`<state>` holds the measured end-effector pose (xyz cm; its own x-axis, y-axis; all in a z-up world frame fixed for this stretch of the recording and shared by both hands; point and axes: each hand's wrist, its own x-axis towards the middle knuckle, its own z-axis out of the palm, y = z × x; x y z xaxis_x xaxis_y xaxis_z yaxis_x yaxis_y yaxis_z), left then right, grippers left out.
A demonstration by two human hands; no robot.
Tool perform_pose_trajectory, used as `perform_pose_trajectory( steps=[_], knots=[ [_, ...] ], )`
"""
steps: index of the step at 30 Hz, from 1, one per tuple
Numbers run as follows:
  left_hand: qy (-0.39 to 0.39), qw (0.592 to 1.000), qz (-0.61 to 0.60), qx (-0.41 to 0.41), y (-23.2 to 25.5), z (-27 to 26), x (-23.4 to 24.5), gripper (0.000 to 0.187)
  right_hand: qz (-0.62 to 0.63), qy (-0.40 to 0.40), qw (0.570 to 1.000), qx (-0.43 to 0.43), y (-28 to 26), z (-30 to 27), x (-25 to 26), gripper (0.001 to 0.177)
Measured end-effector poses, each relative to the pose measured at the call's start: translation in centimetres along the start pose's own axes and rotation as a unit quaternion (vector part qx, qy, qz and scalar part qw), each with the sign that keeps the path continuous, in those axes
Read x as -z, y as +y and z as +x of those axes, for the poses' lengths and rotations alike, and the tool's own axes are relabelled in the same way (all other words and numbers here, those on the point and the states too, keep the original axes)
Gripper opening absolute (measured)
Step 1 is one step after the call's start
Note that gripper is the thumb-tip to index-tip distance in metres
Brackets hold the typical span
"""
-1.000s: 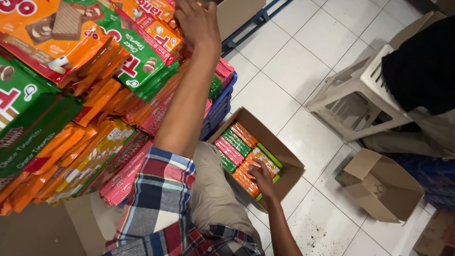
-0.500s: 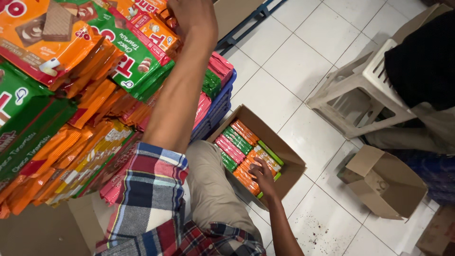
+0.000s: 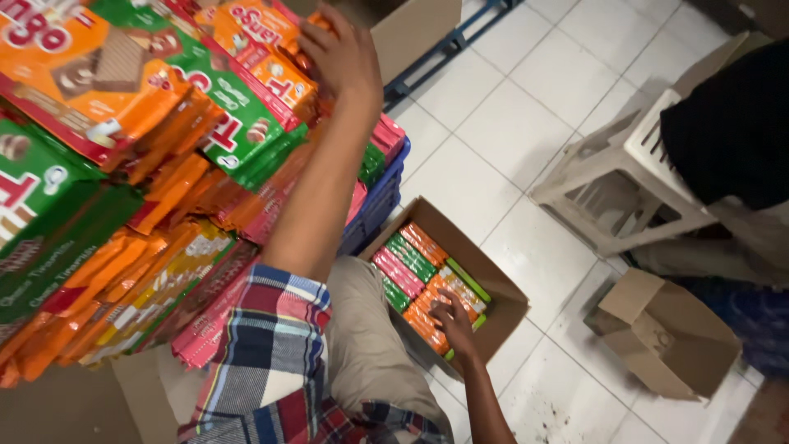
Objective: The person takes packets of Tango snacks from a cardboard box and stacks them onto a blue crate. The person arranges the packets in neat rows, alternating between different flavors and colors.
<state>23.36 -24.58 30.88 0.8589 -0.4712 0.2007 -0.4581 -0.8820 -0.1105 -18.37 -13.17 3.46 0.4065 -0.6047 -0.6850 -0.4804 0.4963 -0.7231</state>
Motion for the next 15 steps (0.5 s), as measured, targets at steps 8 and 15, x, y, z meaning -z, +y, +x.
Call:
perform_pose_trajectory(
  steps=[8,15],
  knots=[
    [0.008,0.993,0.084,-0.078,-0.3,-2.3,-0.6,0.066,-0.008,0.009,1.000,0.008,-0.5,0.0,-0.2,0.048],
    [0.261,0.962,-0.046,-0.061,2.1,-5.5,-1.5,0.055,-0.027,0.010,0.999,0.015,0.6,0.5,-0.3,0.051]
  ],
)
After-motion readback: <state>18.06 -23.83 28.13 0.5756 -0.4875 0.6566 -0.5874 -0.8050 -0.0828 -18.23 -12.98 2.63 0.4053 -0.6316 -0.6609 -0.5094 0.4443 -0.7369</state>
